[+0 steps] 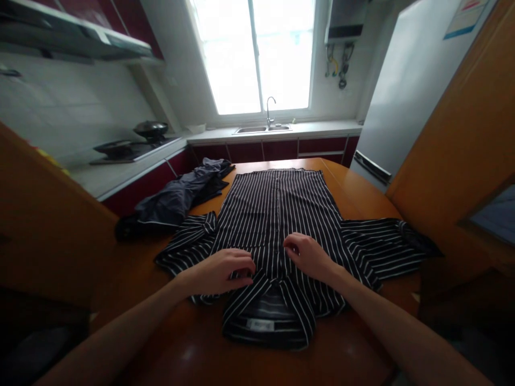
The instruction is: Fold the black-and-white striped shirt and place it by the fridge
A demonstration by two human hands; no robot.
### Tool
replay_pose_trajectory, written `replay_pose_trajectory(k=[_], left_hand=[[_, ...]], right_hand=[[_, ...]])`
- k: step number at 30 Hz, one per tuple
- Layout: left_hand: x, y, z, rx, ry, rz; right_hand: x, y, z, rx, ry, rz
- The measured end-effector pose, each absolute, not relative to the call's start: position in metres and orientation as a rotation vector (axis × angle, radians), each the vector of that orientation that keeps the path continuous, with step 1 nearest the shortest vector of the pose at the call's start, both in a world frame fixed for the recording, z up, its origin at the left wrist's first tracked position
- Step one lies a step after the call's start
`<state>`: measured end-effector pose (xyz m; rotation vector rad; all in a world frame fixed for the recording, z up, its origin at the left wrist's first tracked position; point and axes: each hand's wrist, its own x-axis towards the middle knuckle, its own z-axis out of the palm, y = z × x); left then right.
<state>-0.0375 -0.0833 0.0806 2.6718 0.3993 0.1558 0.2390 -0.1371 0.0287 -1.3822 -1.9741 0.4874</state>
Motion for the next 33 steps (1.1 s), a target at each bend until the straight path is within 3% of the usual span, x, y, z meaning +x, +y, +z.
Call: replay_pose_trajectory(k=[8, 11, 15, 22, 33], left_hand=[[-0.069, -0.121, 0.089, 2.612, 0.277, -0.184], [-0.078, -0.141, 0.071, 2.705, 0.418, -0.066], [-0.081, -0.147, 0.051, 2.843, 0.454, 0.140], [-0.081, -0.157, 0.055, 2.928, 0.348, 0.347], [-0.081, -0.164, 0.079, 2.713, 0.225, 0.202]], right_hand=[[0.242, -0.220, 0.057, -1.276, -2.329, 0.621], [0.246, -0.253, 0.045, -1.253, -2.411, 0.624], [0.245, -0.271, 0.013, -1.297, -2.366, 0.352], [0.261, -0.269, 0.001, -1.181, -2.181, 0.095], [0.266, -0.285, 0.033, -1.171, -2.465, 0.667]])
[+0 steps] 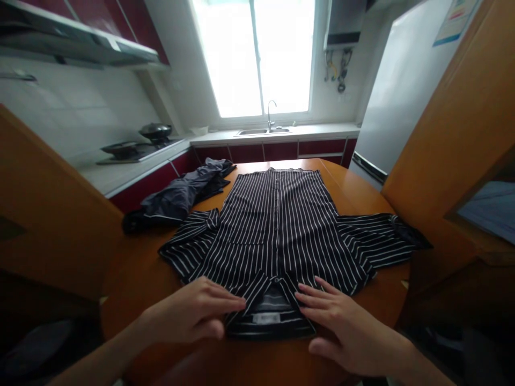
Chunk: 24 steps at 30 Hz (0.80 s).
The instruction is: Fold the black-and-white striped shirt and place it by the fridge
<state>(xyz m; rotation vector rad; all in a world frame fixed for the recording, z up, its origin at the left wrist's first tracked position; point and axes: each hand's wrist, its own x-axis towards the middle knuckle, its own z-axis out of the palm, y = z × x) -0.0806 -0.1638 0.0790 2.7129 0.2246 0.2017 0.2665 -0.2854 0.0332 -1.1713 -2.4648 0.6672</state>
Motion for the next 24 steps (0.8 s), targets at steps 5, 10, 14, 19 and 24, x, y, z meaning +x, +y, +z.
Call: replay_pose_trajectory(k=[5, 10, 14, 19, 24], left_hand=[[-0.031, -0.114, 0.079, 2.690, 0.578, 0.434], [0.030, -0.096, 0.031, 2.792, 0.474, 0.330], [0.037, -0.098, 0.003, 2.896, 0.382, 0.190], [0.033, -0.094, 0.001, 2.917, 0.332, 0.215], [0.035, -0.090, 0.001, 2.923, 0.309, 0.195]], right_hand=[[0.247, -0.243, 0.027, -1.430, -2.188, 0.359], [0.224, -0.215, -0.007, -1.738, -2.186, 0.262], [0.241, -0.227, -0.023, -1.826, -2.202, 0.262], [0.271, -0.246, -0.016, -1.955, -1.983, 0.255], [0.304, -0.233, 0.007, -1.907, -1.817, 0.085]])
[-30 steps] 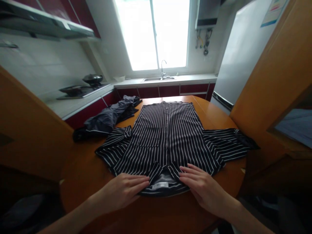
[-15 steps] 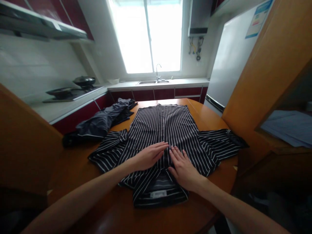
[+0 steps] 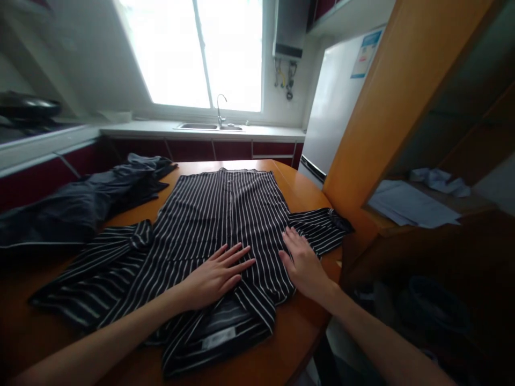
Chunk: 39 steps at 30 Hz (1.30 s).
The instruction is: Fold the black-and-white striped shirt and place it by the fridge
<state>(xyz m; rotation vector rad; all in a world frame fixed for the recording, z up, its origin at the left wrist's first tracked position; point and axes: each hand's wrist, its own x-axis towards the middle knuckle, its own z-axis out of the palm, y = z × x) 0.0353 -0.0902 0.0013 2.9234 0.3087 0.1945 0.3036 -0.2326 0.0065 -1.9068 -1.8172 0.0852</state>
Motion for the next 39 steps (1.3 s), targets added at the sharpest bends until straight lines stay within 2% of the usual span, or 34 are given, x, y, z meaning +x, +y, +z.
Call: replay_pose_trajectory(k=[7, 12, 16, 22, 26, 32, 39], left_hand=[[0.036, -0.087, -0.004, 2.935, 0.315, 0.215], [0.035, -0.087, -0.004, 2.925, 0.291, 0.294], [0.035, -0.087, -0.004, 2.924, 0.296, 0.293], [0.035, -0.086, -0.005, 2.919, 0.314, 0.290], [0.035, -0.087, -0.004, 2.917, 0.311, 0.279], [0.035, -0.087, -0.003, 2.912, 0.314, 0.271], [0.036, -0.088, -0.004, 2.917, 0.312, 0.260]], right_hand=[[0.408, -0.190, -0.023, -2.333, -1.645, 0.140], [0.469, -0.192, -0.018, -2.215, -1.488, -0.261], [0.497, -0.199, -0.001, -2.304, -1.317, -0.538], [0.513, -0.184, 0.006, -2.333, -1.435, -0.412], [0.479, -0.159, 0.001, -2.256, -1.512, -0.372], [0.414, -0.142, -0.023, -2.214, -1.880, 0.118], [0.481, -0.139, -0.024, -2.400, -1.770, 0.129]])
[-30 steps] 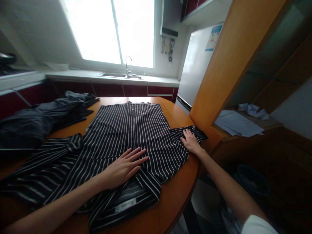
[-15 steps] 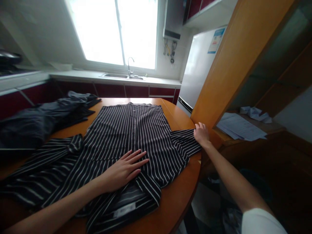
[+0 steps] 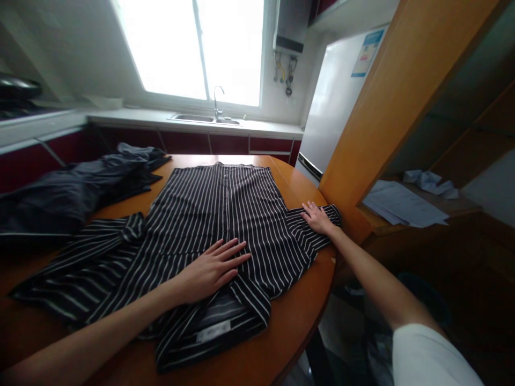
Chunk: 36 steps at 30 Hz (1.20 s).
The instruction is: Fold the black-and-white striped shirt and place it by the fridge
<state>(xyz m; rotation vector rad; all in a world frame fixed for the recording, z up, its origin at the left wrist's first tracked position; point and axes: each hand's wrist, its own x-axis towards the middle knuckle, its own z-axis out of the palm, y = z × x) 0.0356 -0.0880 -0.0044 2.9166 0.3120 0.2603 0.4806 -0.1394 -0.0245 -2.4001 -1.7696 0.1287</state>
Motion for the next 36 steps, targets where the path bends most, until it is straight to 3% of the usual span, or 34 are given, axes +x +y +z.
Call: replay_pose_trajectory(k=[4, 11, 14, 21, 31, 36], left_hand=[[0.036, -0.088, -0.004, 2.916, 0.317, 0.271], [0.036, -0.089, -0.001, 2.908, 0.333, 0.235], [0.036, -0.090, -0.001, 2.914, 0.344, 0.225], [0.037, -0.089, -0.002, 2.934, 0.348, 0.203], [0.037, -0.089, 0.001, 2.958, 0.352, 0.195], [0.036, -0.090, -0.001, 2.927, 0.361, 0.200]], right_hand=[[0.483, -0.144, -0.013, -2.390, -1.729, -0.083], [0.420, -0.198, -0.001, -1.916, -1.831, -0.253], [0.420, -0.233, -0.002, -1.980, -1.683, -0.304], [0.419, -0.272, -0.007, -2.022, -1.800, -0.021], [0.442, -0.277, -0.009, -2.326, -1.975, -0.430], [0.436, -0.273, 0.007, -2.323, -1.849, -0.461]])
